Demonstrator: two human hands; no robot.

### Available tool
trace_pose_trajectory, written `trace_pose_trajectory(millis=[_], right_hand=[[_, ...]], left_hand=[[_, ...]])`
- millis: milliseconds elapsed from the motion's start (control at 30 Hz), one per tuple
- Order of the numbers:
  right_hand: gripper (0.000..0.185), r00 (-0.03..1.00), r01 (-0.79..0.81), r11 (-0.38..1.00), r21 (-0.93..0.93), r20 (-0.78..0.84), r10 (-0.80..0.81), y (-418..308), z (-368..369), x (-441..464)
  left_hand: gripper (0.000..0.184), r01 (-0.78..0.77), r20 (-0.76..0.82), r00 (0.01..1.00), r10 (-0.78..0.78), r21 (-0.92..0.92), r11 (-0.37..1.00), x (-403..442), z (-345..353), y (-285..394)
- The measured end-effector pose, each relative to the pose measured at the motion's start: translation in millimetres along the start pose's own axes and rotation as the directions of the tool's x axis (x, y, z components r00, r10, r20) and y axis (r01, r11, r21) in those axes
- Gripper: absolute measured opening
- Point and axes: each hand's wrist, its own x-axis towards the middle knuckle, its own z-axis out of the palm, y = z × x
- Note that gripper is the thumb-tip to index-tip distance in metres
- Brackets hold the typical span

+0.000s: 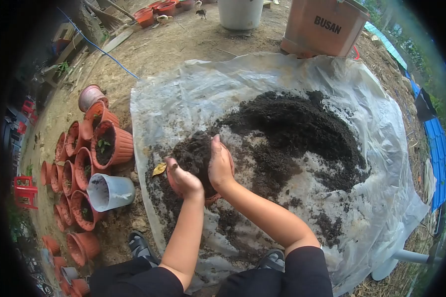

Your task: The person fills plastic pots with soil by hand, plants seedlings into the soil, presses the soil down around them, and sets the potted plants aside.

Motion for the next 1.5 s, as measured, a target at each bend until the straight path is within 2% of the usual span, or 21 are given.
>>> trace_pose_trajectory(millis=[33,100,133,167,200,367,433,500,667,767,833,900,967,1000,1067,1100,1167,1333,1400,1433,1500], right_hand=[[0.054,1.000,-0.004,1.000,0.002,0.004,0.004,1.8,0.2,0.7],[0.053,0.924,0.164,0.985,0.062,0.341,-0.175,0.0,-3.8,4.2],[0.049,0.904,0.164,0.982,0.098,0.384,-0.189,-2.9,-6.0,5.4],[0.049,0.905,0.161,0.982,0.103,0.382,-0.189,-4.6,-9.0,6.6],[0.045,0.894,0.192,0.979,0.065,0.401,-0.202,-6.1,-12.4,7.8],[0.028,0.902,0.270,0.959,-0.091,0.373,-0.219,-12.9,-32.3,10.5],[0.025,0.910,0.284,0.947,-0.153,0.355,-0.215,-13.9,-42.6,9.2],[0.025,0.884,0.424,0.804,-0.417,0.385,-0.266,-17.8,-50.6,5.6],[0.032,0.768,0.626,0.514,-0.587,0.581,-0.271,-16.2,-46.6,-3.9],[0.051,0.745,0.610,0.460,-0.646,0.664,-0.056,13.8,-27.6,-13.3],[0.057,0.646,0.734,0.287,-0.616,0.763,-0.015,22.1,-15.2,-25.6],[0.055,0.603,0.762,0.310,-0.569,0.798,-0.015,26.0,-10.6,-23.9],[0.052,0.429,0.876,0.205,-0.437,0.899,0.082,19.5,-12.7,-9.6],[0.048,0.384,0.915,0.094,-0.393,0.917,0.104,11.1,-14.1,-4.8],[0.041,0.282,0.950,-0.161,-0.267,0.956,0.078,2.9,-20.6,9.9],[0.038,0.282,0.949,-0.180,-0.260,0.953,0.111,-9.3,-19.6,14.2],[0.035,0.360,0.908,-0.286,-0.306,0.920,0.157,-11.1,-23.2,33.8],[0.028,0.594,0.805,-0.119,-0.582,0.787,0.166,-14.3,0.2,6.5],[0.041,0.597,0.802,-0.142,-0.581,0.791,0.132,-4.6,3.4,-1.7],[0.048,0.610,0.788,-0.165,-0.594,0.789,0.072,2.4,4.4,-7.7],[0.060,0.657,0.753,-0.125,-0.647,0.751,0.072,14.5,5.9,-18.4]], left_hand=[[0.057,0.045,-0.023,0.999,-0.043,0.065,0.997,-0.2,-5.9,14.4],[0.063,0.015,-0.012,1.000,-0.016,-0.055,0.998,9.0,-14.6,5.0],[0.064,0.080,0.070,0.994,-0.078,-0.025,0.996,13.7,-20.9,4.2],[0.064,0.143,0.150,0.978,-0.144,0.013,0.990,15.5,-24.8,2.8],[0.056,-0.031,0.080,0.996,0.027,0.058,0.998,16.2,-19.5,3.8],[0.031,-0.043,0.189,0.982,0.019,0.124,0.991,27.2,-16.0,21.2],[0.028,-0.012,0.364,0.930,-0.050,0.166,0.986,38.3,-19.7,16.4],[0.023,-0.038,0.379,0.925,-0.031,0.172,0.984,46.2,-22.4,16.0],[0.028,-0.236,0.396,0.908,0.135,0.220,0.946,76.2,-18.1,28.5],[0.030,-0.334,0.518,0.847,0.114,0.354,0.873,91.0,-8.3,48.1],[0.031,-0.637,0.738,0.661,0.132,0.460,0.618,106.6,-7.8,58.6],[0.029,-0.715,0.797,0.592,0.118,0.452,0.534,116.2,-19.9,68.6],[0.028,-0.972,0.971,0.235,-0.036,0.235,0.002,116.6,-47.4,89.0],[0.028,-0.987,0.986,0.160,-0.044,0.159,-0.020,117.4,-67.0,99.0],[0.028,-0.988,0.986,0.144,-0.087,0.149,0.050,128.8,-108.1,100.0],[0.028,-0.986,0.985,0.106,-0.136,0.122,0.116,130.2,-126.1,100.2],[0.028,-0.944,0.957,0.198,-0.213,0.245,0.223,123.3,-154.9,116.1],[0.034,-0.835,0.937,0.291,-0.193,0.347,0.427,129.2,-173.4,75.7],[0.041,-0.475,0.828,0.477,-0.296,0.526,0.705,127.8,-159.4,47.5],[0.041,-0.467,0.830,0.474,-0.293,0.520,0.715,125.7,-151.6,34.8],[0.046,-0.080,0.722,0.522,-0.453,0.571,0.817,117.2,-132.7,13.2]])
